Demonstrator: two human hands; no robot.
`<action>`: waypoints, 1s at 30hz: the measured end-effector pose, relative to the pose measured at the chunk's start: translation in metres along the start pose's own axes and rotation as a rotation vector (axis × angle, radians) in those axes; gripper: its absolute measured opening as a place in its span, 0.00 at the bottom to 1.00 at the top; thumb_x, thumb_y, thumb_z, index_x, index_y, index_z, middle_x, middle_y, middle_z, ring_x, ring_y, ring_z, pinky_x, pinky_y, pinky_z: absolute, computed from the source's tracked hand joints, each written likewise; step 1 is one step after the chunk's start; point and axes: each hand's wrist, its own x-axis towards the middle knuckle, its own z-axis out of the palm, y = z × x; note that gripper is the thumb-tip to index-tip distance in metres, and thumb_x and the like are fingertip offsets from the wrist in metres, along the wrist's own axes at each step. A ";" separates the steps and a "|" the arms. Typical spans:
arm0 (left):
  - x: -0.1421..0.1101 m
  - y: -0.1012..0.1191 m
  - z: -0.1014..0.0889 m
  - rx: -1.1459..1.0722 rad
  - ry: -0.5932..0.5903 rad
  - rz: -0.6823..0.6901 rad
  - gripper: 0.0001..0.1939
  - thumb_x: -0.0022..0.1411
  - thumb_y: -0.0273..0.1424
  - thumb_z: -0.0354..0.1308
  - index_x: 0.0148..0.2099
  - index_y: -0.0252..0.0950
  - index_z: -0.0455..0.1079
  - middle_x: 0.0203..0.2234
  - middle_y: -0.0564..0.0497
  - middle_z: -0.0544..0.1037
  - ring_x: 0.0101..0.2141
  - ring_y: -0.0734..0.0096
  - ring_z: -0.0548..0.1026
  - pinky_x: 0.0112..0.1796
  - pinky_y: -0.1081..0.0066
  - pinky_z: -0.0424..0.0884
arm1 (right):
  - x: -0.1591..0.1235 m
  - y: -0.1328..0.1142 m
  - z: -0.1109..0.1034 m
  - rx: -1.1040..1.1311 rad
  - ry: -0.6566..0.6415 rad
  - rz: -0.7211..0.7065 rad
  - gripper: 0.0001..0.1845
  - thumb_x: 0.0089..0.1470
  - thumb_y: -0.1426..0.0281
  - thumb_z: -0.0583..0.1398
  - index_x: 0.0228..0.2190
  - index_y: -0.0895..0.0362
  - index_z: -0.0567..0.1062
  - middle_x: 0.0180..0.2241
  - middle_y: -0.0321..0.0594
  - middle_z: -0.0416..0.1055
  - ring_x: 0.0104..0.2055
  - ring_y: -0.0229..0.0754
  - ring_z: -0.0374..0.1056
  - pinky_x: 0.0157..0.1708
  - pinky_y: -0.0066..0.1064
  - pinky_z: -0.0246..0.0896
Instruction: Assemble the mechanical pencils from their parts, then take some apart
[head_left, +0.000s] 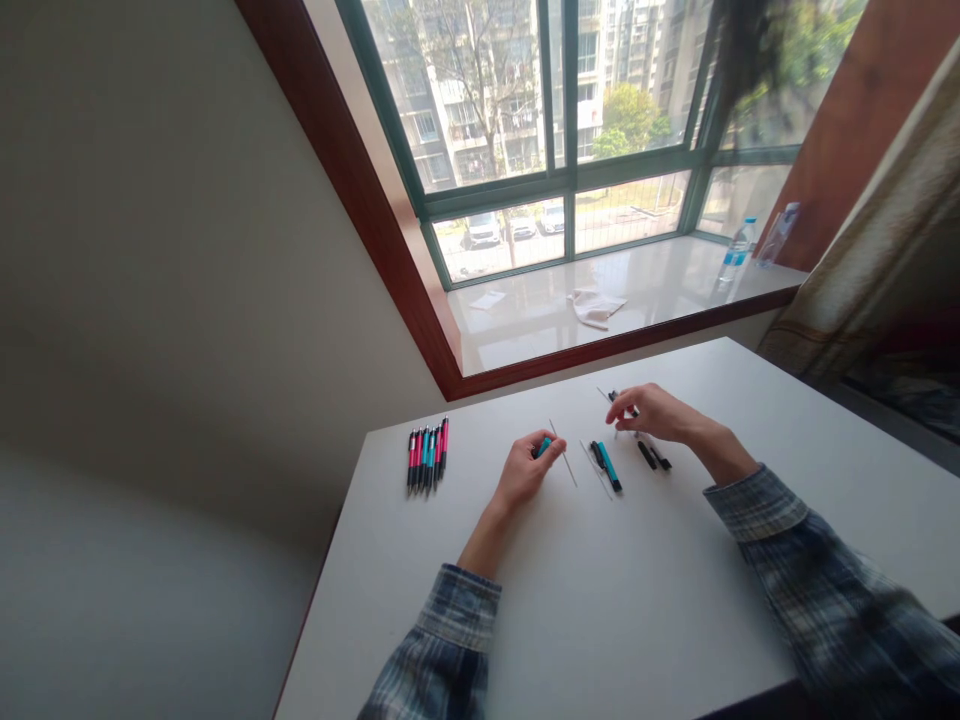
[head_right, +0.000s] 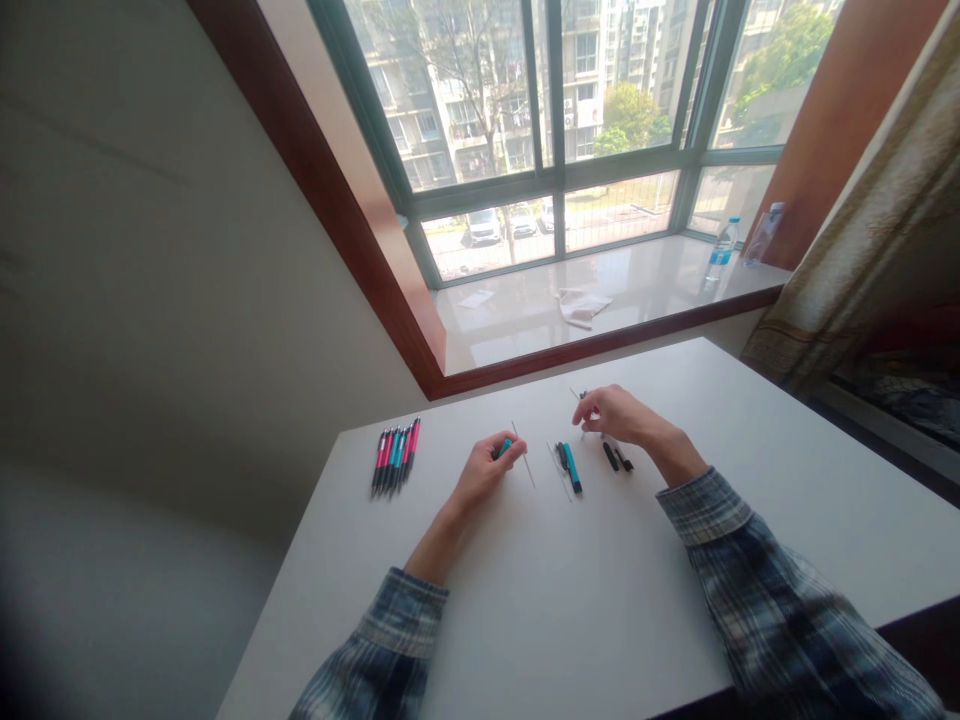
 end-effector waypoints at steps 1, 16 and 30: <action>0.000 0.001 0.000 0.001 -0.001 -0.001 0.24 0.62 0.53 0.59 0.32 0.35 0.71 0.22 0.57 0.62 0.26 0.75 0.58 0.30 0.71 0.56 | 0.000 -0.002 0.001 -0.015 -0.028 -0.010 0.06 0.50 0.69 0.68 0.32 0.49 0.86 0.33 0.38 0.81 0.34 0.45 0.74 0.35 0.32 0.67; -0.003 0.016 0.000 0.036 -0.002 0.011 0.25 0.63 0.54 0.57 0.33 0.34 0.71 0.22 0.56 0.63 0.26 0.74 0.59 0.30 0.72 0.57 | 0.009 -0.037 0.020 -0.208 0.045 0.015 0.05 0.54 0.71 0.66 0.27 0.52 0.83 0.28 0.42 0.80 0.32 0.46 0.74 0.36 0.32 0.64; -0.007 0.020 0.000 0.124 -0.105 0.062 0.25 0.63 0.54 0.57 0.33 0.35 0.73 0.22 0.56 0.63 0.26 0.74 0.59 0.29 0.72 0.57 | 0.010 -0.057 0.023 0.558 0.298 -0.010 0.18 0.60 0.56 0.61 0.42 0.56 0.81 0.38 0.43 0.81 0.39 0.45 0.75 0.38 0.34 0.68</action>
